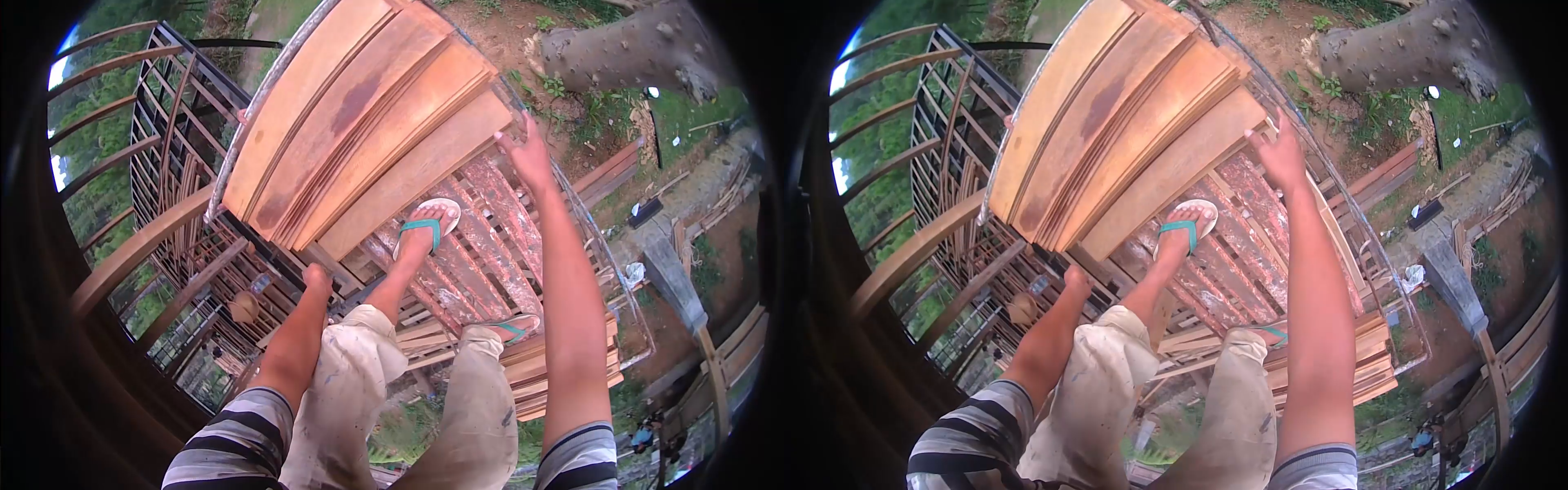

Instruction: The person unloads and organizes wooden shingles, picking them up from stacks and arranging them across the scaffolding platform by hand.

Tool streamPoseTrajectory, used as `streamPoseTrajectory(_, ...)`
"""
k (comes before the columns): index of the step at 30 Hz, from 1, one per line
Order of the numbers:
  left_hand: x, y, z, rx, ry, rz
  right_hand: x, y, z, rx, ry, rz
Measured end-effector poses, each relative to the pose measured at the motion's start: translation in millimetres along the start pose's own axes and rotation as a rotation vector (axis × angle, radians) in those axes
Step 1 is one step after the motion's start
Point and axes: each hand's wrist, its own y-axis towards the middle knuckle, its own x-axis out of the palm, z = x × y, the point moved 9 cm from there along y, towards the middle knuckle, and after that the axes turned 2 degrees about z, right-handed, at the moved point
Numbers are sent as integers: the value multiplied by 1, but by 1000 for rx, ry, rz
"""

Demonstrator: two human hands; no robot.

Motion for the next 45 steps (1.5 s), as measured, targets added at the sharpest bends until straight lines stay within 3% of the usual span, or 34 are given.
streamPoseTrajectory(1, -3, 20, -18, -48, 32, 50, 12, 29, 2, 3, -22, -42)
streamPoseTrajectory(4, 30, -4, -24, -124, -56, -73, 46, 76, 0, 52, -94, -310)
streamPoseTrajectory(7, 79, -15, -21, -191, -402, -384, 61, 81, 5, 67, -91, -453)
streamPoseTrajectory(10, 82, -10, -27, -171, -430, -379, 58, 86, 15, 21, -80, -424)
streamPoseTrajectory(13, 73, -38, -19, -158, -350, -359, 32, 73, 24, 105, -109, -440)
streamPoseTrajectory(18, 59, -91, -1, 79, -116, -615, -62, 24, 37, 193, 36, -341)
streamPoseTrajectory(23, 74, -195, 85, 446, 255, -802, -196, -82, 108, 299, 245, -152)
streamPoseTrajectory(27, 141, -286, 149, 630, 651, -1041, -281, -224, 186, 369, 100, -121)
streamPoseTrajectory(30, 217, -361, 154, 842, 978, -1325, -286, -375, 240, 501, 163, 56)
streamPoseTrajectory(33, 286, -454, 136, 1303, 1334, -1381, -246, -523, 251, 660, 318, 298)
streamPoseTrajectory(36, 346, -525, 86, 1880, 1487, -1356, -151, -638, 269, 751, 477, 511)
streamPoseTrajectory(39, 396, -583, -2, 2013, 1792, -1551, -60, -686, 251, 878, 444, 677)
streamPoseTrajectory(42, 433, -610, -96, 2158, 1900, -1658, 35, -716, 261, 1057, 328, 723)
streamPoseTrajectory(45, 431, -639, -195, 2076, 2073, -1922, 103, -722, 264, 1145, 395, 880)
